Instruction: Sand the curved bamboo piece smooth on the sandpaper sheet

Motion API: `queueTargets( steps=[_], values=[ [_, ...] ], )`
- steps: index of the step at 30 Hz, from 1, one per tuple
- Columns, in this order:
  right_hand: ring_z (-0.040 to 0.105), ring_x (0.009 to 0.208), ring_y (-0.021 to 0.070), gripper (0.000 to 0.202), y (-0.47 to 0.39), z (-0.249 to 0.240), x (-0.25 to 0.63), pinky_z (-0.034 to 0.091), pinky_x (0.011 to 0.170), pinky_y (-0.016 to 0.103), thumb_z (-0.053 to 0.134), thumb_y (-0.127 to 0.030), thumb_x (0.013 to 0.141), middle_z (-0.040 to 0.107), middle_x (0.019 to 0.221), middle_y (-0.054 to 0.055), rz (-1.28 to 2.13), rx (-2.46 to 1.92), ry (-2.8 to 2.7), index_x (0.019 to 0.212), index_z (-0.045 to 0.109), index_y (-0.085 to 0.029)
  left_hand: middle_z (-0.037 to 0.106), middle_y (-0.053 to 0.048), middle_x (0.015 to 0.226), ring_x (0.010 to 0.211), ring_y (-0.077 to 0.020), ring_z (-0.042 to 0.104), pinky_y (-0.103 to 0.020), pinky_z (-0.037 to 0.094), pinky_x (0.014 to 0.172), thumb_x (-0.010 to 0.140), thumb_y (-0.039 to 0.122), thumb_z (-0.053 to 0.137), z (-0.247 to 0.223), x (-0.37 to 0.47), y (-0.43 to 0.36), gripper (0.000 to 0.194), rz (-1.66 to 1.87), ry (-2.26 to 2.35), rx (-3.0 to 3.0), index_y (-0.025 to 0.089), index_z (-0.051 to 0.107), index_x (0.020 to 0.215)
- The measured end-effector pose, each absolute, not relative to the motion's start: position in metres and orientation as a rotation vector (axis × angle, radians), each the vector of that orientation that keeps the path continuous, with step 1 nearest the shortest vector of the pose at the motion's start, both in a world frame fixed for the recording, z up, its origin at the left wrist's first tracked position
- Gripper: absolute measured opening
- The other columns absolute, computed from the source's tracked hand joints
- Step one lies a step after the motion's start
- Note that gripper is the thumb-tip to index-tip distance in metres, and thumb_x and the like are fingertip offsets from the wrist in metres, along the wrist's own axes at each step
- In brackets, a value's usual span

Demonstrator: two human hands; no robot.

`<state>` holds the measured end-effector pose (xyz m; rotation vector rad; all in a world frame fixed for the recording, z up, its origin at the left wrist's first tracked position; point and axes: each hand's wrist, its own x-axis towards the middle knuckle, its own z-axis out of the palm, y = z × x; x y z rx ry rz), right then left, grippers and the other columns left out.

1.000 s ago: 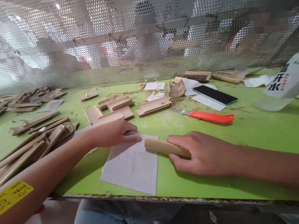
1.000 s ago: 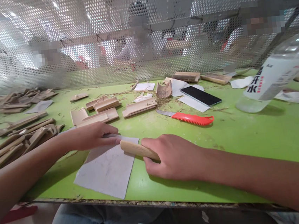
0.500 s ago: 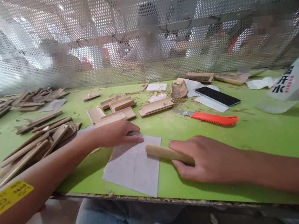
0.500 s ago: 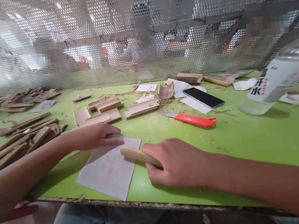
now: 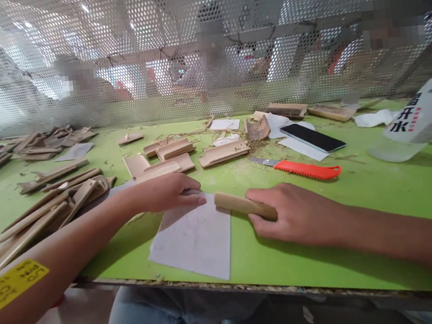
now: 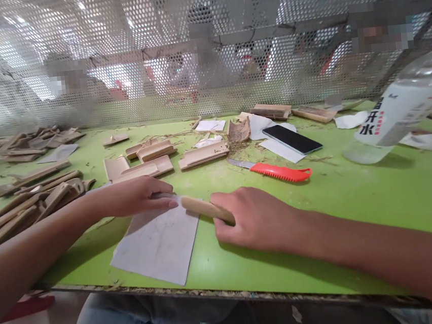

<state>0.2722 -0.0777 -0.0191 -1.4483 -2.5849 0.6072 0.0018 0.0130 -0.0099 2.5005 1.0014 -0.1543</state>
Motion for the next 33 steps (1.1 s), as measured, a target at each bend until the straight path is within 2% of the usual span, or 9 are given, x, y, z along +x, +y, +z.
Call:
queueTargets(
  steps=[4, 9, 13, 18, 21, 24, 26, 29, 33],
  values=[
    [0.034, 0.048, 0.0109, 0.018, -0.078, -0.019, 0.271, 0.019, 0.050, 0.030, 0.056, -0.023, 0.083, 0.044, 0.054, -0.006, 0.731, -1.349, -2.647, 0.071, 0.043, -0.022, 0.049, 0.002, 0.063, 0.059, -0.0119, 0.042, -0.029, 0.026, 0.056, 0.098, 0.053, 0.051, -0.009, 0.002, 0.012, 0.043, -0.148, 0.973, 2.502, 0.020, 0.049, 0.071],
    [0.040, 0.051, 0.0128, 0.023, -0.067, -0.019, 0.280, 0.025, 0.049, 0.029, 0.059, -0.035, 0.087, 0.045, 0.058, -0.005, 0.533, -1.479, -2.334, 0.072, 0.045, -0.023, 0.048, 0.003, 0.063, 0.058, -0.0119, 0.042, -0.029, 0.027, 0.055, 0.099, 0.053, 0.049, -0.009, 0.001, 0.012, 0.043, -0.152, 0.980, 2.504, 0.021, 0.048, 0.071],
    [0.052, 0.057, 0.0158, 0.030, -0.060, -0.013, 0.285, 0.038, 0.048, 0.027, 0.059, -0.052, 0.090, 0.056, 0.071, -0.001, 1.064, -1.441, -1.964, 0.086, 0.058, -0.023, 0.048, 0.003, 0.065, 0.060, -0.0119, 0.043, -0.029, 0.028, 0.056, 0.100, 0.053, 0.049, -0.009, 0.000, 0.012, 0.043, -0.151, 0.957, 2.515, 0.021, 0.046, 0.071],
    [0.059, 0.063, 0.0187, 0.029, -0.062, -0.011, 0.284, 0.042, 0.051, 0.028, 0.062, -0.052, 0.089, 0.063, 0.077, 0.002, 1.329, -1.373, -1.860, 0.089, 0.060, -0.023, 0.048, 0.003, 0.065, 0.060, -0.0115, 0.043, -0.028, 0.028, 0.056, 0.100, 0.053, 0.050, -0.011, -0.001, 0.013, 0.042, -0.148, 0.967, 2.508, 0.020, 0.048, 0.073],
    [0.054, 0.060, 0.0164, 0.027, -0.064, -0.011, 0.282, 0.039, 0.051, 0.027, 0.060, -0.050, 0.090, 0.059, 0.073, 0.000, 1.243, -1.397, -1.986, 0.086, 0.059, -0.023, 0.048, 0.004, 0.065, 0.060, -0.0112, 0.043, -0.028, 0.028, 0.056, 0.100, 0.054, 0.050, -0.012, 0.000, 0.013, 0.042, -0.161, 0.983, 2.498, 0.020, 0.050, 0.074],
    [0.049, 0.058, 0.0149, 0.023, -0.067, -0.013, 0.278, 0.035, 0.051, 0.027, 0.060, -0.043, 0.090, 0.054, 0.067, -0.002, 0.991, -1.440, -2.269, 0.081, 0.057, -0.022, 0.046, 0.004, 0.063, 0.058, -0.0111, 0.042, -0.028, 0.027, 0.055, 0.099, 0.054, 0.050, -0.010, 0.000, 0.012, 0.043, -0.164, 0.994, 2.516, 0.020, 0.049, 0.073],
    [0.049, 0.058, 0.0150, 0.015, -0.069, -0.015, 0.276, 0.033, 0.053, 0.028, 0.058, -0.035, 0.091, 0.058, 0.069, -0.002, 0.847, -1.390, -2.456, 0.093, 0.062, -0.021, 0.046, 0.004, 0.062, 0.057, -0.0109, 0.042, -0.028, 0.026, 0.054, 0.099, 0.054, 0.049, -0.009, 0.000, 0.012, 0.043, -0.164, 0.995, 2.530, 0.020, 0.048, 0.072],
    [0.048, 0.056, 0.0149, 0.030, -0.073, -0.019, 0.274, 0.028, 0.054, 0.029, 0.055, -0.028, 0.091, 0.061, 0.071, -0.003, 0.690, -1.281, -2.632, 0.120, 0.063, -0.022, 0.048, 0.003, 0.062, 0.057, -0.0111, 0.042, -0.029, 0.026, 0.053, 0.099, 0.055, 0.048, -0.009, 0.000, 0.011, 0.044, -0.170, 1.002, 2.539, 0.020, 0.050, 0.073],
    [0.040, 0.052, 0.0124, 0.012, -0.076, -0.021, 0.276, 0.024, 0.053, 0.030, 0.053, -0.024, 0.091, 0.052, 0.063, -0.005, 0.614, -1.220, -2.725, 0.096, 0.064, -0.021, 0.050, 0.003, 0.064, 0.058, -0.0116, 0.044, -0.029, 0.026, 0.053, 0.099, 0.056, 0.047, -0.009, 0.000, 0.011, 0.044, -0.178, 1.012, 2.538, 0.020, 0.052, 0.074]
  ],
)
